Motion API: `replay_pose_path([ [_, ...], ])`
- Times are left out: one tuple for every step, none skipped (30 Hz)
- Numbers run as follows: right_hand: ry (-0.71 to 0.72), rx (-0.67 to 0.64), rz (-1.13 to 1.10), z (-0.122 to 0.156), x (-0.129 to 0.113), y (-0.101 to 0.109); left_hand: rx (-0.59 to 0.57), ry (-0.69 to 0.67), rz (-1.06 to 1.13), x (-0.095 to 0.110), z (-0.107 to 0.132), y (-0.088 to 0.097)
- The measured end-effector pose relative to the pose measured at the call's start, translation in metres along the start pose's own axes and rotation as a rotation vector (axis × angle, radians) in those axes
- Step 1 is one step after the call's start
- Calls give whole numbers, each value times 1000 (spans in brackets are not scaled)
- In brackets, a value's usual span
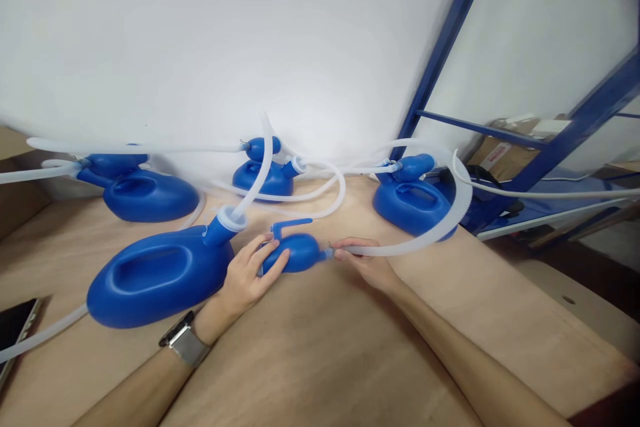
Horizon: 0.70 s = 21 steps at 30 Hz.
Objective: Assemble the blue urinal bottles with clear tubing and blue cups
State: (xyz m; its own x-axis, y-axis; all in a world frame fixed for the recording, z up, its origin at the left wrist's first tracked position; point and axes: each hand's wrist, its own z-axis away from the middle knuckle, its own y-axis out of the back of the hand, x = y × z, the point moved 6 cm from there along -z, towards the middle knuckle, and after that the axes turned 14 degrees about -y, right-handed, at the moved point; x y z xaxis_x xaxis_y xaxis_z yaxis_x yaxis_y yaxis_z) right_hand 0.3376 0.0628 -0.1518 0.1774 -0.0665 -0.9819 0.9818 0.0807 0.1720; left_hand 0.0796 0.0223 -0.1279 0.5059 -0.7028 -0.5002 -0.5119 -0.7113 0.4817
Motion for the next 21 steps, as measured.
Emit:
replay_pose_path([
  [1, -2, -6, 0, 0, 0, 23, -18, -23, 2, -2, 3],
  [2, -12, -5, 0, -1, -1, 32, -35, -43, 3, -3, 5],
  [2, -25, 1, 1, -1, -2, 30, -57, -59, 6, -5, 6],
  [-1, -39, 11, 1, -2, -4, 31, -83, -72, 9, -7, 7],
  [-7, -55, 23, 2, -3, -5, 41, -112, -84, 12, -8, 8],
  [-13, -68, 36, 2, -4, -6, 59, -137, -94, 16, -9, 9],
  [-20, -77, 50, 3, -5, -7, 83, -158, -102, 19, -10, 11],
  [-27, -81, 62, 4, -5, -7, 107, -172, -108, 21, -10, 13],
  [-36, -83, 68, 5, -6, -7, 128, -179, -114, 23, -10, 14],
  [-46, -83, 67, 5, -6, -7, 139, -182, -117, 24, -10, 14],
  [-60, -89, 60, 6, -5, -8, 139, -182, -115, 25, -9, 14],
  [-80, -98, 42, 6, -4, -8, 137, -177, -108, 24, -9, 13],
  [-101, -108, 13, 5, -2, -9, 130, -160, -92, 23, -8, 12],
  [-123, -114, -25, 5, 1, -9, 115, -125, -64, 19, -7, 9],
  [-144, -114, -75, 3, 3, -9, 93, -74, -23, 15, -6, 6],
  [-163, -106, -138, 2, 6, -9, 70, -6, 31, 10, -4, 1],
  [-179, -93, -205, 0, 9, -8, 54, 78, 93, 4, -2, -3],
  [-192, -79, -265, -2, 11, -6, 43, 172, 161, -3, 1, -8],
  [-201, -73, -309, -4, 13, -5, 38, 270, 232, -8, 4, -13],
  [-203, -70, -336, -6, 14, -4, 33, 365, 303, -13, 7, -18],
  [-199, -73, -344, -7, 14, -2, 20, 457, 378, -17, 11, -24],
])
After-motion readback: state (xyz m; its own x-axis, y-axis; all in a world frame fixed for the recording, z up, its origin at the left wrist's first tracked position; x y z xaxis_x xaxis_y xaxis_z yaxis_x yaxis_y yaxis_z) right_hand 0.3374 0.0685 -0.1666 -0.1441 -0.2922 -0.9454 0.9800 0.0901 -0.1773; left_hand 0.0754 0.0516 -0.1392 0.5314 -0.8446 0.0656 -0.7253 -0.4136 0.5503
